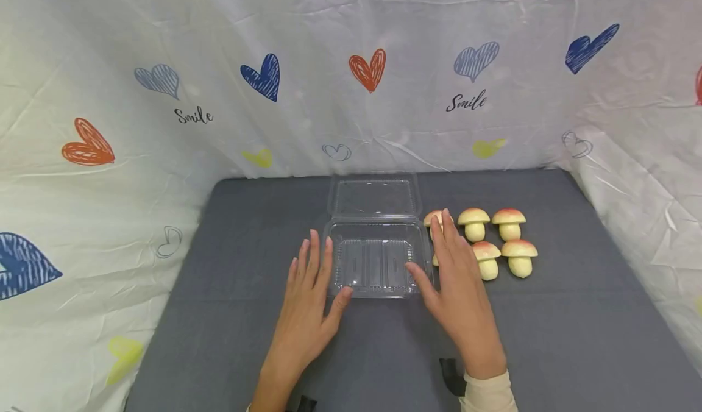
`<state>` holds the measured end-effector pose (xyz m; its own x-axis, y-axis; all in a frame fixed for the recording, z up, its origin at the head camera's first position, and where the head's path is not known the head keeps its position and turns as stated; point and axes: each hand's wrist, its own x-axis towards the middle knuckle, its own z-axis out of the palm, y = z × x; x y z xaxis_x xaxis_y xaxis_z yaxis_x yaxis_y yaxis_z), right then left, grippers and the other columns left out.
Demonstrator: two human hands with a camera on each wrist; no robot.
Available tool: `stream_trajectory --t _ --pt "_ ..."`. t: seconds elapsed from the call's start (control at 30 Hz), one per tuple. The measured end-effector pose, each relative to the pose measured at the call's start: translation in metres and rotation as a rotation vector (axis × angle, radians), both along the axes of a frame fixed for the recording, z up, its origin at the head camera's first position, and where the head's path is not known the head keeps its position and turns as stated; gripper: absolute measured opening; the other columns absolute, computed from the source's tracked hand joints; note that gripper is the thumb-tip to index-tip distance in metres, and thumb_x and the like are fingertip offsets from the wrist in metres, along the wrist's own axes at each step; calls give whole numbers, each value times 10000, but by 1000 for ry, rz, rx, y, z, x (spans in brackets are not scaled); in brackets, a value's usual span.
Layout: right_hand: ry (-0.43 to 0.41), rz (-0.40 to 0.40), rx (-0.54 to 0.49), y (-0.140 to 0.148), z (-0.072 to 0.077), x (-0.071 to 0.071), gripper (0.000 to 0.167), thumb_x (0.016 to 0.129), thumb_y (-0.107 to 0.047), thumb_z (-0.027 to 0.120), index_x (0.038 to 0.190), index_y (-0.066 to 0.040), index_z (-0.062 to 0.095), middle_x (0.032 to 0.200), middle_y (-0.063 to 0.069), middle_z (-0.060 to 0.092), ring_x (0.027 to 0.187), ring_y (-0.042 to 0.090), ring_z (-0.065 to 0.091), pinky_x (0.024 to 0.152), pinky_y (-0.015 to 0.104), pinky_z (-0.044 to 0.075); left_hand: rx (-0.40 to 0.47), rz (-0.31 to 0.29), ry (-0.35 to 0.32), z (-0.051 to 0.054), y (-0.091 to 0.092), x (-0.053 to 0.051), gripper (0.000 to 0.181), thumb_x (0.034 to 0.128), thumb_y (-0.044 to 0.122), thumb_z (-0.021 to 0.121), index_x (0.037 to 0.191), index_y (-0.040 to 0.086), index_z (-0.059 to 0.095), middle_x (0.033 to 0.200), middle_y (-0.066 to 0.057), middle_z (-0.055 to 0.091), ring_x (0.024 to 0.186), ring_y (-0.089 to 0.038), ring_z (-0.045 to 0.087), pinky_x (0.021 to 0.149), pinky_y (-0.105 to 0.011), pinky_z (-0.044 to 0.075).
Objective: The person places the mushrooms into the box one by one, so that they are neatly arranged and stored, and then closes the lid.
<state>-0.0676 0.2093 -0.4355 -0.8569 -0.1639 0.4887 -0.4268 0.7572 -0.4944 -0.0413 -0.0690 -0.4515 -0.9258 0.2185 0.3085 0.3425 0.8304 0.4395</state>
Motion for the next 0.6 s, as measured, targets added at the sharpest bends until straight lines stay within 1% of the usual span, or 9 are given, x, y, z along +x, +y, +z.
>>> stream_trajectory --t 0.1,0.23,0.37,0.47,0.6 --pt "-32 -45 -32 8 0 1 904 961 -180 799 1694 -165 270 1745 89 251 1556 394 335 1204 594 311 90 -21 -27 -5 0 -3 835 1103 551 465 1720 184 38 1787 -25 -80 1643 -229 -41 1290 -570 153" --pt "-69 -129 -47 19 -1 4 807 1009 -226 754 1684 -191 313 1729 42 308 1508 399 415 1116 614 382 237 -56 -57 -12 0 -5 849 1104 441 545 1714 150 31 1784 -19 -89 1641 -254 -18 1274 -584 191" --pt "-49 -184 -60 29 -3 2 758 1023 -208 736 1672 -176 346 1705 61 358 1473 412 459 1062 621 416 346 -72 -91 -19 -1 -9 831 1110 315 572 1709 111 33 1781 -25 -105 1638 -257 -30 1271 -575 184" --pt "-40 -227 -69 38 -5 1 716 1034 -188 715 1662 -176 374 1680 91 403 1418 451 504 1023 632 433 386 -67 -119 -24 -2 -11 807 1119 278 555 1704 82 34 1776 -33 -118 1637 -264 -30 1277 -558 166" --pt "-74 -304 -69 53 -6 2 660 1063 -202 669 1660 -194 386 1658 100 438 1349 517 536 997 682 432 413 -49 -155 -31 -2 -13 777 1129 272 528 1700 56 47 1772 -43 -111 1637 -285 -6 1276 -555 169"
